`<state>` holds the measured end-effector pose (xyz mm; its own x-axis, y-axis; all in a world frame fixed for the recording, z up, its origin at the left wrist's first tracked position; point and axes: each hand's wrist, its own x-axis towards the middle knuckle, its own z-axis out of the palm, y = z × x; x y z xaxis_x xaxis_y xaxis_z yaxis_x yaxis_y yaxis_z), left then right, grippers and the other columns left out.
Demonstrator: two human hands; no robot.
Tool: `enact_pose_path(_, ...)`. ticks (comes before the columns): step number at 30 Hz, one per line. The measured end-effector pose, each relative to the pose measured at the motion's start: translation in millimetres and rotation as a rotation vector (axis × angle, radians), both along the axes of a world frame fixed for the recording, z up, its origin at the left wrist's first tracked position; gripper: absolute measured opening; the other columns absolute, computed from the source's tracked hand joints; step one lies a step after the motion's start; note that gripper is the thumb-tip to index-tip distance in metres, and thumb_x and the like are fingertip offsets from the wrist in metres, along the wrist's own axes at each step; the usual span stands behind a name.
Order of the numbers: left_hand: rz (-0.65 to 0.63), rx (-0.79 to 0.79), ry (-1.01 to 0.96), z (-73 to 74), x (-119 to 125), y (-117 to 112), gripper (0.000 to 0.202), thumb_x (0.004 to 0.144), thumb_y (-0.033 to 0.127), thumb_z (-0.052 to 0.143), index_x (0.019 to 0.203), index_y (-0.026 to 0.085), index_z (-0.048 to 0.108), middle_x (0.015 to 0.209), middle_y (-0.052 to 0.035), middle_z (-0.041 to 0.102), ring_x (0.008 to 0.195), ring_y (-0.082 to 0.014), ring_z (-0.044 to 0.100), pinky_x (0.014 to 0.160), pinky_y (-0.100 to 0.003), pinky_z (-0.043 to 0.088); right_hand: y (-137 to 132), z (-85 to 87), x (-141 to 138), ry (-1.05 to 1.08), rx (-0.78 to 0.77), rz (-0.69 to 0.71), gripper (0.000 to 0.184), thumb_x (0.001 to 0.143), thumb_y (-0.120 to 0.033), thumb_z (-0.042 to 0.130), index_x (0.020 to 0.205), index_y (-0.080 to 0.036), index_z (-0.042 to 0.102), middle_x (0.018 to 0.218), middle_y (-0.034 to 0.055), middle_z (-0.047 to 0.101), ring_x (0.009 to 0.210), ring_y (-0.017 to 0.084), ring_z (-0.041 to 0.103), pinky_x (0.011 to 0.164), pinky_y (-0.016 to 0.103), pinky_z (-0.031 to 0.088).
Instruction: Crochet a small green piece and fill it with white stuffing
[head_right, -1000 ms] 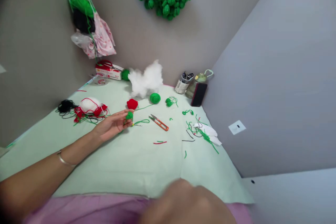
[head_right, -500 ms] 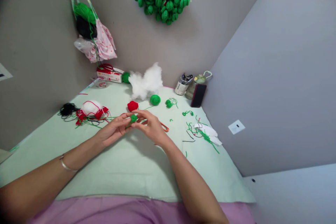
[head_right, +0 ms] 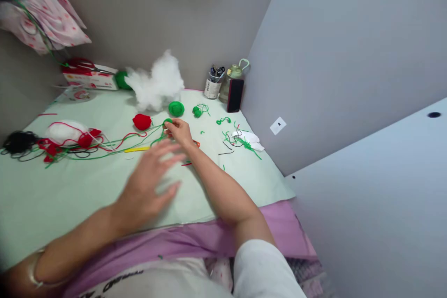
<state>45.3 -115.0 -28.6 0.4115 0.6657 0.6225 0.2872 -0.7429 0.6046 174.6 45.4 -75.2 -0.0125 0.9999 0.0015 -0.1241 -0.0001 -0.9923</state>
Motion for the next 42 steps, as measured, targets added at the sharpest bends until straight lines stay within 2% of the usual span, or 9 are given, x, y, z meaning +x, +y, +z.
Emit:
enact_pose_path(5,-0.389,0.040,0.211,-30.1,71,-61,0.056,0.088,0.023,0.063,0.141,0.008,0.053,0.146,-0.0242,0.059,0.139,-0.0381,0.049,0.122,-0.062,0.033,1,-6.1,-1,0.002,-0.031,-0.014,0.015,0.083,-0.026,0.077,0.080,-0.018,0.064,0.075,0.0006,0.071,0.060,0.009,0.062,0.058,0.024,0.050)
enact_pose_path(8,-0.549,0.160,0.188,-41.5,86,-68,0.035,0.093,0.021,0.055,0.125,0.009,0.061,0.125,-0.0180,0.071,0.117,-0.0291,0.061,0.116,-0.048,0.042,2,-7.1,0,-0.001,-0.033,-0.010,0.019,0.081,-0.029,0.080,0.081,-0.018,0.065,0.075,0.0014,0.072,0.060,0.010,0.062,0.057,0.024,0.050)
enact_pose_path(17,-0.338,0.119,0.360,-23.3,91,-38,0.029,0.092,0.027,0.059,0.115,0.012,0.064,0.119,-0.0172,0.067,0.110,-0.0327,0.058,0.096,-0.047,0.048,1,-6.5,-1,-0.003,-0.024,0.033,0.028,0.074,-0.038,0.084,0.080,-0.019,0.064,0.074,-0.0001,0.071,0.060,0.009,0.061,0.053,0.021,0.048)
enact_pose_path(20,-0.409,0.170,0.362,-30.4,92,-53,0.022,0.095,0.029,0.057,0.107,0.013,0.066,0.116,-0.0158,0.067,0.104,-0.0296,0.060,0.090,-0.044,0.048,-6,-4.3,-5,-0.007,-0.012,0.063,0.031,0.071,-0.041,0.085,0.081,-0.019,0.066,0.075,-0.0007,0.072,0.060,0.009,0.061,0.054,0.021,0.048)
enact_pose_path(24,-0.697,0.282,0.414,-26.5,79,-54,0.015,0.095,0.024,0.058,0.092,0.014,0.070,0.095,-0.0080,0.072,0.086,-0.0225,0.062,0.081,-0.039,0.049,-13,1.1,-6,0.011,-0.004,0.093,0.032,0.067,-0.042,0.087,0.080,-0.019,0.068,0.077,-0.0009,0.070,0.068,0.011,0.064,0.058,0.022,0.050)
enact_pose_path(27,-0.570,0.299,0.297,-2.3,49,-16,0.020,0.096,0.013,0.052,0.101,0.013,0.071,0.102,-0.0103,0.075,0.098,-0.0252,0.063,0.099,-0.040,0.047,-14,8.2,-1,0.045,-0.013,0.098,0.032,0.069,-0.045,0.085,0.079,-0.020,0.067,0.079,0.0004,0.070,0.075,0.013,0.067,0.061,0.024,0.051)
enact_pose_path(32,0.104,-0.119,-0.163,34.6,-19,70,0.017,0.094,0.017,0.060,0.106,0.023,0.071,0.110,-0.0068,0.071,0.109,-0.0261,0.062,0.105,-0.039,0.044,-21,23.7,3,0.099,-0.017,0.150,0.034,0.077,-0.053,0.078,0.079,-0.022,0.066,0.082,0.0039,0.072,0.077,0.016,0.068,0.061,0.027,0.053)
enact_pose_path(36,0.210,-0.168,-0.215,20.9,-48,98,0.029,0.084,0.016,0.071,0.112,0.022,0.070,0.116,-0.0082,0.066,0.113,-0.0281,0.059,0.106,-0.040,0.043,-32,30.3,-4,0.103,-0.052,0.230,0.043,0.071,-0.059,0.082,0.082,-0.020,0.066,0.079,0.0060,0.072,0.069,0.017,0.064,0.054,0.027,0.050)
enact_pose_path(42,0.163,-0.275,-0.239,-10.5,-50,96,0.016,0.085,0.013,0.065,0.097,0.022,0.071,0.102,-0.0051,0.066,0.093,-0.0211,0.063,0.091,-0.033,0.051,-44,29.7,-15,0.011,-0.059,0.288,0.049,0.070,-0.063,0.083,0.077,-0.018,0.066,0.072,0.0014,0.064,0.065,0.013,0.060,0.056,0.024,0.045)
